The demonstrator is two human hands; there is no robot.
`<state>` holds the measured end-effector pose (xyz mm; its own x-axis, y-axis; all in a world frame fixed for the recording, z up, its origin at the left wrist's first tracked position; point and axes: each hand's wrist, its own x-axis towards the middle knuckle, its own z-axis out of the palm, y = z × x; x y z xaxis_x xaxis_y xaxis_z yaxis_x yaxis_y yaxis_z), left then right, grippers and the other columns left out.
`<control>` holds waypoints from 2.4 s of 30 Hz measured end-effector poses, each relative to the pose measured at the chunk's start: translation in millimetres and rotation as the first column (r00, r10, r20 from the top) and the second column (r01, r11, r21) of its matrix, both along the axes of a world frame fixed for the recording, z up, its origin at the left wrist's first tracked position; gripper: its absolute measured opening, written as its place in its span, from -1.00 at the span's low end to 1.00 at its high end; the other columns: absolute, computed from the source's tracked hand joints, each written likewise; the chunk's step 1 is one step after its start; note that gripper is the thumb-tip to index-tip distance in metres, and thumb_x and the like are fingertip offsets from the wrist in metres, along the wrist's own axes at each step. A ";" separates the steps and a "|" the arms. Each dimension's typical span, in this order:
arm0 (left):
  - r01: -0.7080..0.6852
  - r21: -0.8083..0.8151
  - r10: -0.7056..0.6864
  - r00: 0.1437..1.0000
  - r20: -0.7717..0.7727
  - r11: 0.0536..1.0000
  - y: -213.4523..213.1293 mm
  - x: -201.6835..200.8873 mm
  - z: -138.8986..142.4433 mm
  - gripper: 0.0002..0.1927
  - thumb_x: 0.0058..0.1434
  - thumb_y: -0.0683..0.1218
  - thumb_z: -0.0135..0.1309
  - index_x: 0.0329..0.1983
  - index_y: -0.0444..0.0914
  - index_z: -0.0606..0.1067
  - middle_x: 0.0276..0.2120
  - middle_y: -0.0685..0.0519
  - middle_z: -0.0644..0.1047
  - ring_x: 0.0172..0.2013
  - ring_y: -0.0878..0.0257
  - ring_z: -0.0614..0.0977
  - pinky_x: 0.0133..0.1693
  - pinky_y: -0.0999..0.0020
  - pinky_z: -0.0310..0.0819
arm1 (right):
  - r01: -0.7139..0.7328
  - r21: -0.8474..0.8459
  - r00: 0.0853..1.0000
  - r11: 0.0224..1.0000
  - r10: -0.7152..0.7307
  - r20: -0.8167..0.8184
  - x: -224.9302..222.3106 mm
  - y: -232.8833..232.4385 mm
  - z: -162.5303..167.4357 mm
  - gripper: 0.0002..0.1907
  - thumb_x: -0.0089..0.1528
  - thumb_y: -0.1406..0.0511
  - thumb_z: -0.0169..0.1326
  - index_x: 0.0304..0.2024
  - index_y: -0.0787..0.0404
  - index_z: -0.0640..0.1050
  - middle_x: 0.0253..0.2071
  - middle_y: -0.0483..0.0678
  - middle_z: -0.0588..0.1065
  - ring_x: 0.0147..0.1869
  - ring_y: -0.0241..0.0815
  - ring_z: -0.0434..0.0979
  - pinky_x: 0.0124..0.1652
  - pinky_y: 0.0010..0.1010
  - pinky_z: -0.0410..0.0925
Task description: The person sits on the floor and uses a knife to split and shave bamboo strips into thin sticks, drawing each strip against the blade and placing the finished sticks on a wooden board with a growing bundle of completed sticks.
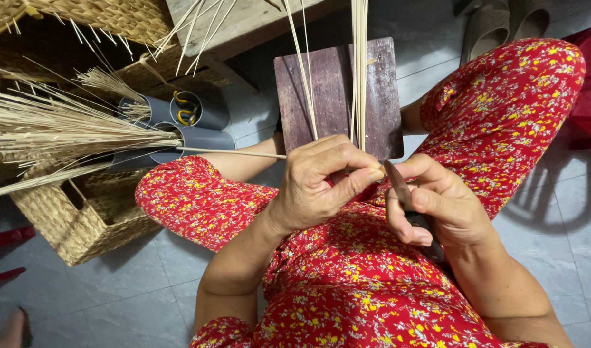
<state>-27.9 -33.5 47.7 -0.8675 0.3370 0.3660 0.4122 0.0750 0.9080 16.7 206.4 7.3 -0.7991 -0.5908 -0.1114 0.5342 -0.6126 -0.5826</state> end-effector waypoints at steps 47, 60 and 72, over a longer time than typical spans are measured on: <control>0.048 -0.072 -0.053 0.996 -0.066 0.996 0.8 -0.6 8.2 -0.93 0.32 -0.25 0.23 -0.22 -0.30 0.54 -0.36 0.00 0.54 -0.32 0.15 0.62 -0.31 0.34 0.49 | -0.008 -0.068 0.988 0.998 0.018 0.150 3.2 -6.7 4.7 -0.79 0.44 0.27 0.03 0.11 0.10 0.42 -0.49 -0.06 0.28 -0.53 -0.28 0.23 -0.59 -0.50 0.16; 0.206 0.100 -0.223 0.953 0.206 0.973 -2.2 0.3 6.5 -0.92 0.38 -0.18 0.21 -0.19 -0.31 0.58 -0.36 0.05 0.60 -0.38 0.40 0.64 -0.35 0.51 0.48 | -0.089 -0.141 0.995 0.986 0.092 0.022 2.8 -3.0 13.0 -0.76 0.48 0.28 -0.02 0.16 0.19 0.34 -0.48 0.05 0.37 -0.57 -0.32 0.26 -0.60 -0.51 0.20; 0.217 0.015 -0.217 0.963 0.160 0.976 -7.0 -2.6 10.4 -0.93 0.37 -0.17 0.22 -0.17 -0.28 0.59 -0.33 0.05 0.60 -0.32 0.34 0.67 -0.28 0.45 0.51 | -0.116 -0.135 0.992 0.984 0.122 0.038 0.0 -3.8 9.4 -0.79 0.49 0.27 -0.02 0.13 0.17 0.35 -0.47 0.06 0.38 -0.56 -0.32 0.26 -0.60 -0.52 0.19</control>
